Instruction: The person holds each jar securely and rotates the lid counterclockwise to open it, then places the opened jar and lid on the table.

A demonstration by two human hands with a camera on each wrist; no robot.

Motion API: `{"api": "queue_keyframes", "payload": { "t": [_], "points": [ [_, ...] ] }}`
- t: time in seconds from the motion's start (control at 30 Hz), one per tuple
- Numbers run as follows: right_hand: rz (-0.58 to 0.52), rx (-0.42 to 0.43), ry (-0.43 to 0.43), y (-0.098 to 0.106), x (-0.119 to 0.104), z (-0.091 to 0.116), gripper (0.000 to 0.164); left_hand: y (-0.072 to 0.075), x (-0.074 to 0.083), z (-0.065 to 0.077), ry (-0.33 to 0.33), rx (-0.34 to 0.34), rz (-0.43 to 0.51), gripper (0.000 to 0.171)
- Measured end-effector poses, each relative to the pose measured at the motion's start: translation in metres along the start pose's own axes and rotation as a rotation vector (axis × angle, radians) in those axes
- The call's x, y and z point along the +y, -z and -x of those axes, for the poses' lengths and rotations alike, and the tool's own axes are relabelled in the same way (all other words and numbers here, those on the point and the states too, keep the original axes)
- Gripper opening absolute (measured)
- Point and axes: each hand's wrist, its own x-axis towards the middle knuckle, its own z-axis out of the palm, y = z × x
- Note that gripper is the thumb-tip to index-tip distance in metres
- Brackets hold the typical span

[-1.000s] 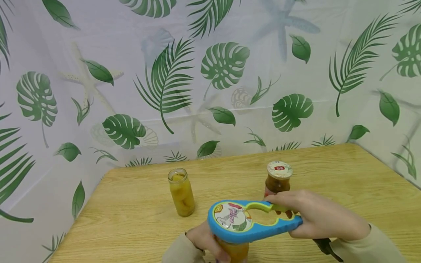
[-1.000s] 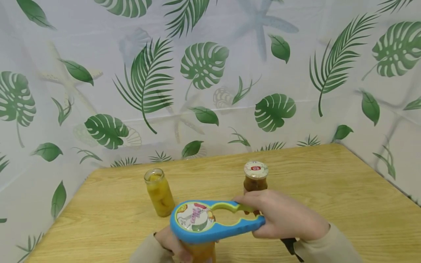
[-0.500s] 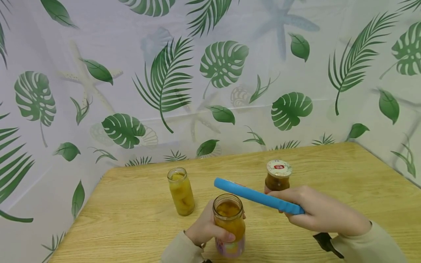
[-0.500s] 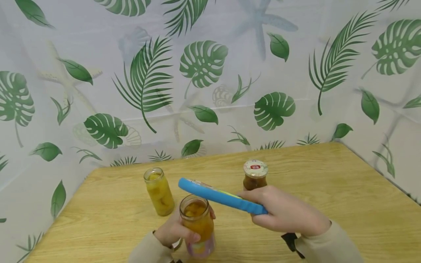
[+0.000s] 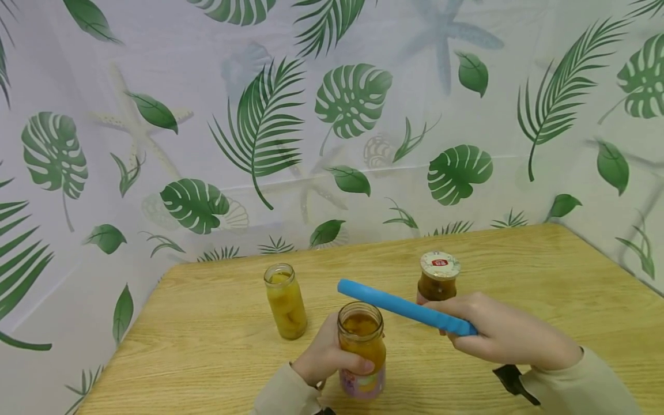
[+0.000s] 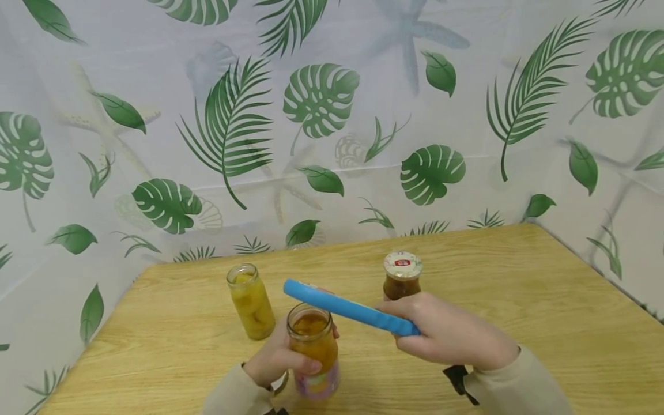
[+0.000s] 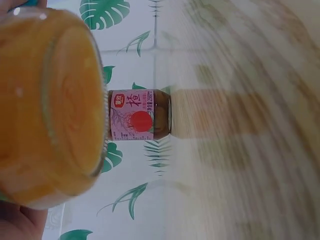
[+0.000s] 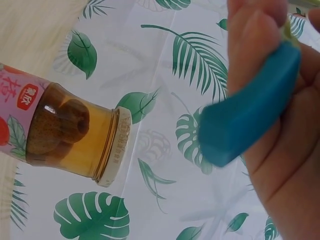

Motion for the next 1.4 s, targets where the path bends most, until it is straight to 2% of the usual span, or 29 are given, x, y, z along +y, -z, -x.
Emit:
{"api": "queue_keyframes", "payload": {
  "t": [0.17,0.33,0.43,0.77,0.97,1.07,1.23,1.4],
  "points": [
    [0.003,-0.004,-0.032,0.001,0.002,0.000,0.041,0.002,-0.003,0.000,0.060,0.055,-0.102,0.034],
    [-0.027,-0.033,-0.117,0.001,0.008,0.002,0.025,0.002,-0.008,-0.003,0.150,0.120,-0.203,0.031],
    [-0.044,-0.050,-0.166,0.002,0.012,0.004,0.019,0.002,-0.010,-0.004,0.172,0.149,-0.250,0.034],
    [-0.057,-0.097,-0.291,0.004,0.018,0.005,0.012,0.004,-0.015,-0.004,0.296,0.203,-0.294,0.041],
    [-0.047,-0.107,-0.278,0.003,0.021,0.003,0.014,0.008,-0.016,-0.003,0.329,0.198,-0.304,0.041],
    [-0.063,-0.109,-0.249,0.002,0.022,0.001,0.014,0.011,-0.014,-0.002,0.319,0.170,-0.322,0.040],
    [-0.089,-0.089,-0.130,0.002,0.024,0.003,0.037,0.017,-0.016,-0.003,0.301,0.108,-0.386,0.047],
    [-0.073,-0.084,-0.053,0.000,0.026,0.010,0.047,0.018,-0.016,-0.003,0.360,0.181,-0.505,0.058]
  ]
}}
